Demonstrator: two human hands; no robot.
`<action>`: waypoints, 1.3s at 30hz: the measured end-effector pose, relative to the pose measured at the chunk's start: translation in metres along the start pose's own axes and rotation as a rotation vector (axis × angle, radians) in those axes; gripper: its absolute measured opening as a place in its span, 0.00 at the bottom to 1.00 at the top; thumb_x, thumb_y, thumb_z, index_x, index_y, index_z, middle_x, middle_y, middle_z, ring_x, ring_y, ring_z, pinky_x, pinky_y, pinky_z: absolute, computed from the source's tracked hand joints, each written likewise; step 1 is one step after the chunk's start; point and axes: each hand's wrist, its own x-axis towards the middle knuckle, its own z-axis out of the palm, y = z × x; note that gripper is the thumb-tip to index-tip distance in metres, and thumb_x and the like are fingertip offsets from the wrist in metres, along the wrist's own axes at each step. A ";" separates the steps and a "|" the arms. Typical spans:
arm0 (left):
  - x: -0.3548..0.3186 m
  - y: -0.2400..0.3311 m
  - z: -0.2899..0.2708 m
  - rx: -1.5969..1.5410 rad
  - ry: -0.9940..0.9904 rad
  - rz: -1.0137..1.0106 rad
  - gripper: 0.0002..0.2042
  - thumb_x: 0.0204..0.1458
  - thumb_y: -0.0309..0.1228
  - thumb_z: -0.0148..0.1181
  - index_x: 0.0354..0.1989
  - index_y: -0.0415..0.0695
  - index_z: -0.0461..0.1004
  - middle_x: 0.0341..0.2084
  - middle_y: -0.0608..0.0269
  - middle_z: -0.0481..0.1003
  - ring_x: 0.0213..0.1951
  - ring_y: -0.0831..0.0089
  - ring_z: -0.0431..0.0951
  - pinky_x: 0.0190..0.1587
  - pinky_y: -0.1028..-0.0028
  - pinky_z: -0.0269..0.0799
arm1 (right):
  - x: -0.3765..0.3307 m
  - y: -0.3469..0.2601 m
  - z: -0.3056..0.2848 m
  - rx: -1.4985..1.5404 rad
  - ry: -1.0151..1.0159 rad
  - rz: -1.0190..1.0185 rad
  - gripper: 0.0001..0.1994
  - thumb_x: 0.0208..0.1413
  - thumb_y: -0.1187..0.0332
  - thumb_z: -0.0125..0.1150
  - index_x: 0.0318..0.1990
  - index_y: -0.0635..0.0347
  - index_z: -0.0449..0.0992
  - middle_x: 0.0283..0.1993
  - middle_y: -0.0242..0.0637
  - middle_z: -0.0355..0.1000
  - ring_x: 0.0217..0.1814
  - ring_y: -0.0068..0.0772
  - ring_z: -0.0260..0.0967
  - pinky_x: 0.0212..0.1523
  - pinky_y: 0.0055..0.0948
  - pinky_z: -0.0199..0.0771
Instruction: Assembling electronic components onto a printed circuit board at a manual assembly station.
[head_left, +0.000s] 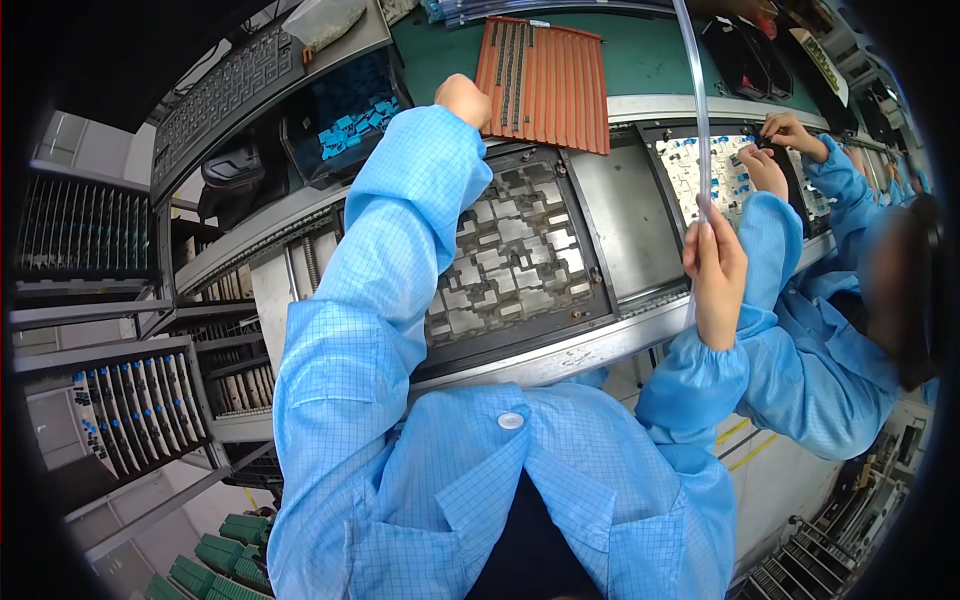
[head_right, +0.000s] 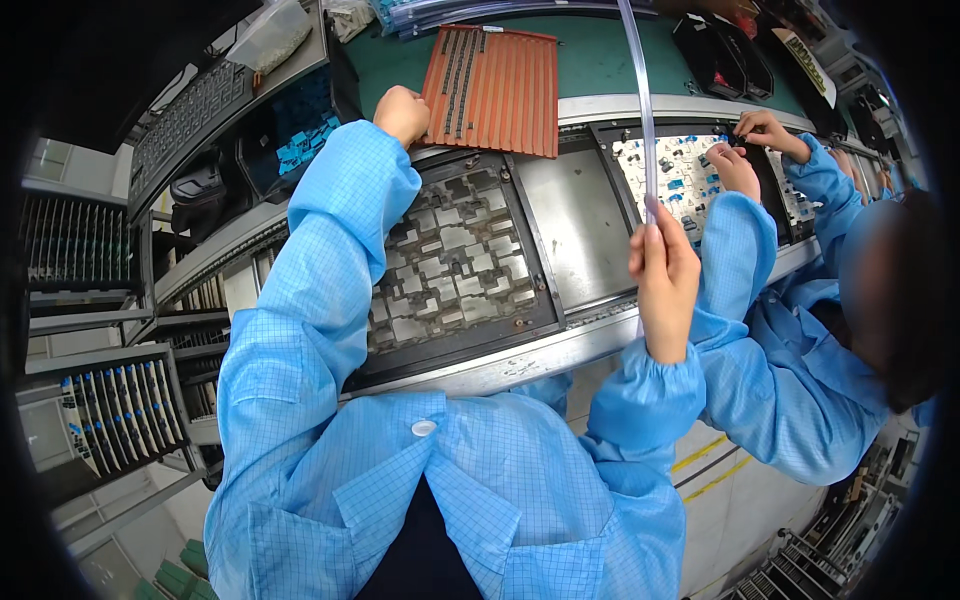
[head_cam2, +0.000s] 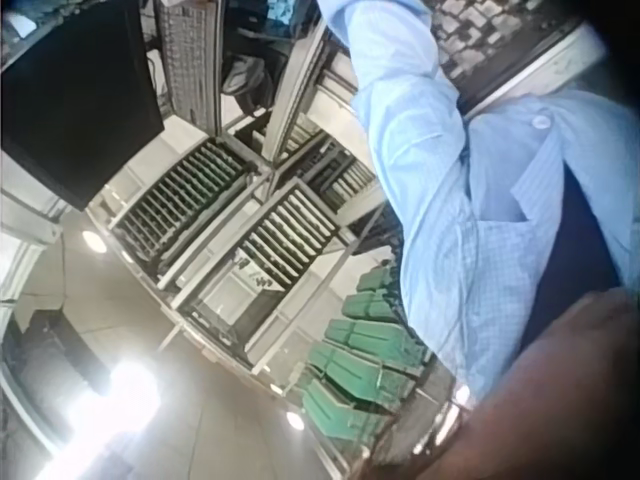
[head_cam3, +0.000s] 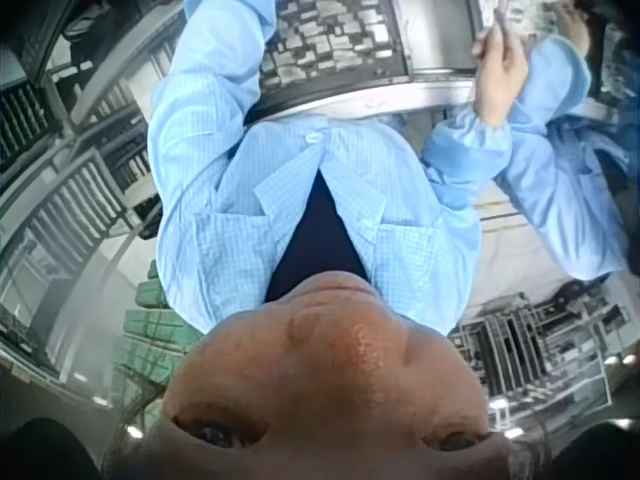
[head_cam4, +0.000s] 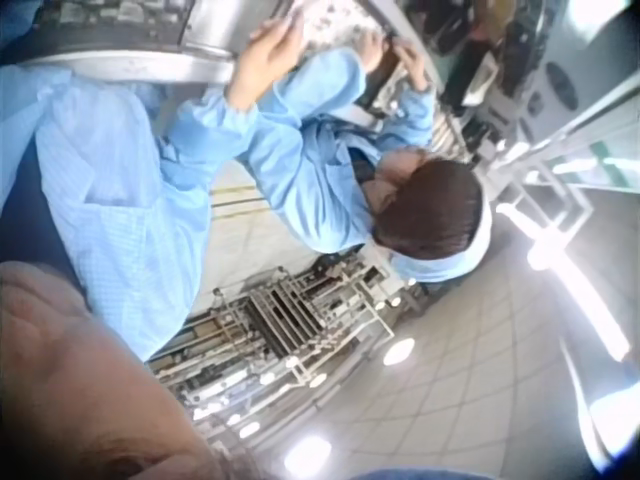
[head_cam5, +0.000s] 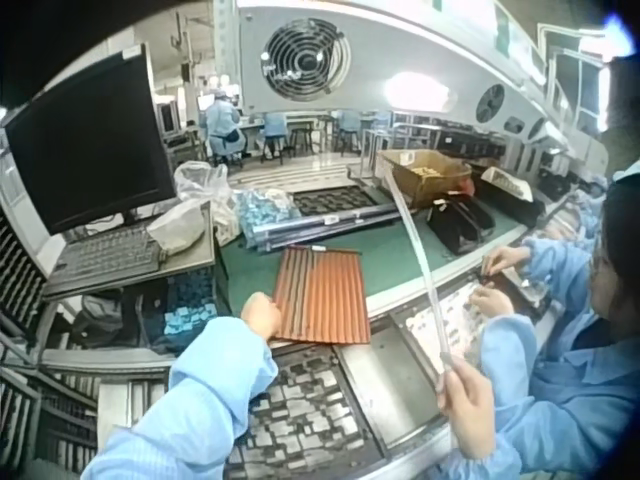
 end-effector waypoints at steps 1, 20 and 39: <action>0.000 0.002 -0.003 0.075 -0.047 0.032 0.12 0.54 0.29 0.56 0.42 0.34 0.79 0.40 0.41 0.79 0.44 0.52 0.80 0.45 0.63 0.74 | -0.007 0.001 -0.004 -0.036 -0.008 -0.022 0.19 0.69 0.69 0.46 0.64 0.64 0.65 0.32 0.27 0.64 0.26 0.12 0.56 0.23 0.13 0.53; -0.007 0.008 -0.011 0.260 -0.014 0.139 0.09 0.45 0.25 0.63 0.34 0.33 0.80 0.38 0.35 0.78 0.43 0.42 0.78 0.47 0.56 0.74 | -0.083 0.056 -0.058 -0.327 -0.073 -0.043 0.18 0.65 0.70 0.54 0.59 0.66 0.72 0.27 0.21 0.64 0.24 0.10 0.54 0.24 0.13 0.52; -0.116 -0.023 -0.126 -1.596 -0.410 0.117 0.15 0.67 0.28 0.40 0.54 0.27 0.58 0.53 0.32 0.65 0.54 0.44 0.72 0.59 0.55 0.75 | -0.105 0.047 -0.081 -0.301 -0.268 -0.116 0.15 0.59 0.76 0.55 0.52 0.70 0.76 0.37 0.30 0.71 0.31 0.16 0.61 0.29 0.15 0.58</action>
